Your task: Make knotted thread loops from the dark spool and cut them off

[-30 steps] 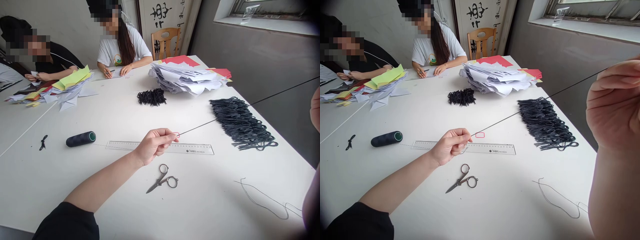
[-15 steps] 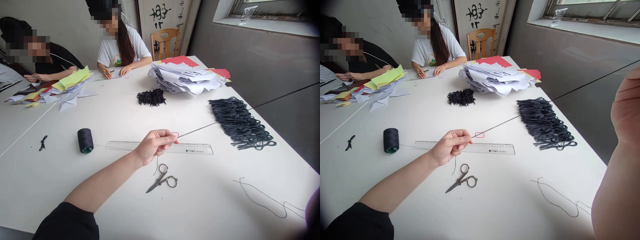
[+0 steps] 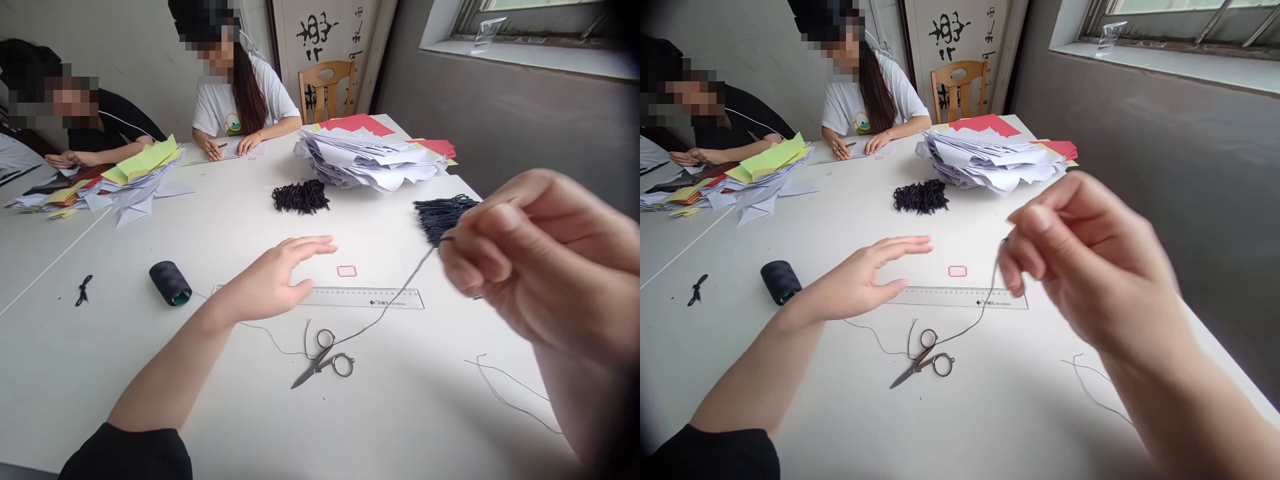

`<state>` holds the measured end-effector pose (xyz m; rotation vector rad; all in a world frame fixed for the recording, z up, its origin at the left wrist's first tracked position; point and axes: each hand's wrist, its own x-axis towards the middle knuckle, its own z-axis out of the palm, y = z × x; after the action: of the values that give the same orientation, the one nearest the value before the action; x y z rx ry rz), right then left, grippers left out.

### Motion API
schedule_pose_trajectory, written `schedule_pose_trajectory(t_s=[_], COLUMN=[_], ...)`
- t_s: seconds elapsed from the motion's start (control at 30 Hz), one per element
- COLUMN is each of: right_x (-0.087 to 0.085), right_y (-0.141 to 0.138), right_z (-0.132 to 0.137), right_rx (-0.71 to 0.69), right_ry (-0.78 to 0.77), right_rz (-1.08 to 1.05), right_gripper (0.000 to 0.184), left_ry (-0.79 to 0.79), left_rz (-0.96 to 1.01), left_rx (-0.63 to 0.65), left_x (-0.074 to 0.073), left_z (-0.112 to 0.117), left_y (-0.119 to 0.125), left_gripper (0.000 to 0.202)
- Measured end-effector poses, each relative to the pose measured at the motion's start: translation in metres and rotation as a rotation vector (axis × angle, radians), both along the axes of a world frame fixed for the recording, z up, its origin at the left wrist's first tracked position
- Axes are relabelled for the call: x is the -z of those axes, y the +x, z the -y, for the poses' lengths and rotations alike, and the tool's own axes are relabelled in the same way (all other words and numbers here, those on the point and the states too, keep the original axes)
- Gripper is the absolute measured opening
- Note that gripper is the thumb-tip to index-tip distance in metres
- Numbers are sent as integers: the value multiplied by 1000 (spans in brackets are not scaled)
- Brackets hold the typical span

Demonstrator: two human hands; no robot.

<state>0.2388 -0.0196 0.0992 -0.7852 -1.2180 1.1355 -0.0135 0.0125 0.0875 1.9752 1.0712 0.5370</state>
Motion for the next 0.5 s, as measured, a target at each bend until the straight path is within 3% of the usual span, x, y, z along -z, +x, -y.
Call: schedule_pose_trajectory(t_s=[0.03,0.1,0.2,0.27,0.33,0.5], right_x=[4,13,22,23,19,5], right_y=[-8,-22,-30,-27,-21,5], right_z=[2,7,10,8,2,-22], right_rx=[-115,-298,-382,-364,-306,-4], right_ry=[-6,-24,-84,-116,-151,-190], right_rz=[65,150,226,237,163,-143], right_gripper=[16,18,19,21,22,20], left_ry=[-29,-244,-620,-722,-732,-567], left_rz=[111,309,459,457,426,357], left_rx=[-17,64,200,118,-4,-41], left_x=[0,3,11,16,18,11], left_z=[4,10,16,16,13,-1], left_y=[6,18,33,36,33,14], left_gripper=[52,49,27,15,18,23])
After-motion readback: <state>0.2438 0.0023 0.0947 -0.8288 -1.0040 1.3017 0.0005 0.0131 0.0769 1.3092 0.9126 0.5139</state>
